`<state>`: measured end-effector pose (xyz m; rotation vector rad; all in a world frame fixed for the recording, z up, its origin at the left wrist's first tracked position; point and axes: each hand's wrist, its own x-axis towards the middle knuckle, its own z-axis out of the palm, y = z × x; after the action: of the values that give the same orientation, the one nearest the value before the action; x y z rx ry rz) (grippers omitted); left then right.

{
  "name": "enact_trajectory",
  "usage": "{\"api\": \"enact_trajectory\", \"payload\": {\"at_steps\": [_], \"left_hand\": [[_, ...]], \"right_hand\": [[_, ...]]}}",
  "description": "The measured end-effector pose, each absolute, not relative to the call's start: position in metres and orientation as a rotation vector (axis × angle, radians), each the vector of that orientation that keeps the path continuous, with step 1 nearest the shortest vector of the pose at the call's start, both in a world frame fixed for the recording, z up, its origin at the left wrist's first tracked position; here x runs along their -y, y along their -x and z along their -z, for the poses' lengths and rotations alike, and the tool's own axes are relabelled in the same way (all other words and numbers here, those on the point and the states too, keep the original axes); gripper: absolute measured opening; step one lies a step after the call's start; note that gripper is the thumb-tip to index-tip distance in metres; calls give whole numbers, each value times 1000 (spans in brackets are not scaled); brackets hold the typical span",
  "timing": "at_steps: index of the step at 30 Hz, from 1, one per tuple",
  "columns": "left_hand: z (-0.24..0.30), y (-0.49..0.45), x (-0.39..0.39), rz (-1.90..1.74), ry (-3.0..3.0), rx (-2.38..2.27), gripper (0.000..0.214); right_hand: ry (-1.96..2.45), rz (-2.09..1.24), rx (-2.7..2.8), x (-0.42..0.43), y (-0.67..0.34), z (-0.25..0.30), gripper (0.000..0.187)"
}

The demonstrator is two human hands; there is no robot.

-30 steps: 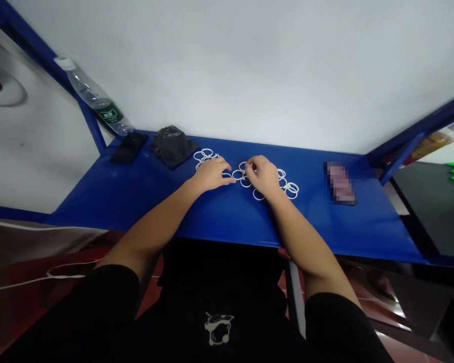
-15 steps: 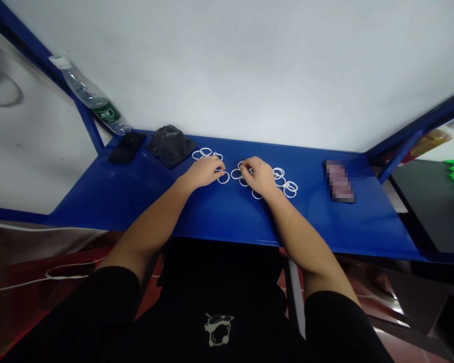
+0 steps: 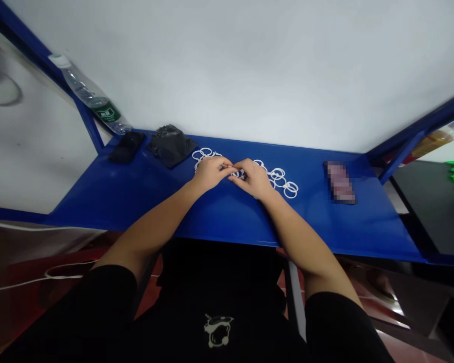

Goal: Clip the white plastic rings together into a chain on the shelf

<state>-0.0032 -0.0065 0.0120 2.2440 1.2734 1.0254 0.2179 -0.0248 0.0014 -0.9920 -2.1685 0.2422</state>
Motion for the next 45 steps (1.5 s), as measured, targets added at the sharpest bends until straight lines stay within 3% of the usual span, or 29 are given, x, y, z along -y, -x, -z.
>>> {"api": "enact_trajectory", "payload": {"at_steps": [4,30,42,45], "left_hand": [[-11,2,9,-1049,-2217,-1167,10],[-2,0,6,-1335,-2422,-828,23],[-15,-8,18,-1288,-2298,-846,22],[-11,-8,15,-1231,-2347,-926,26]], "right_hand": [[1093,-231,2155,27,-218,-2,33],[1136,-240,1820,34,-216,-6,34],[1088,-462,1651,35,-212,3,43],[1158,-343,1780,32,-217,-4,40]]}}
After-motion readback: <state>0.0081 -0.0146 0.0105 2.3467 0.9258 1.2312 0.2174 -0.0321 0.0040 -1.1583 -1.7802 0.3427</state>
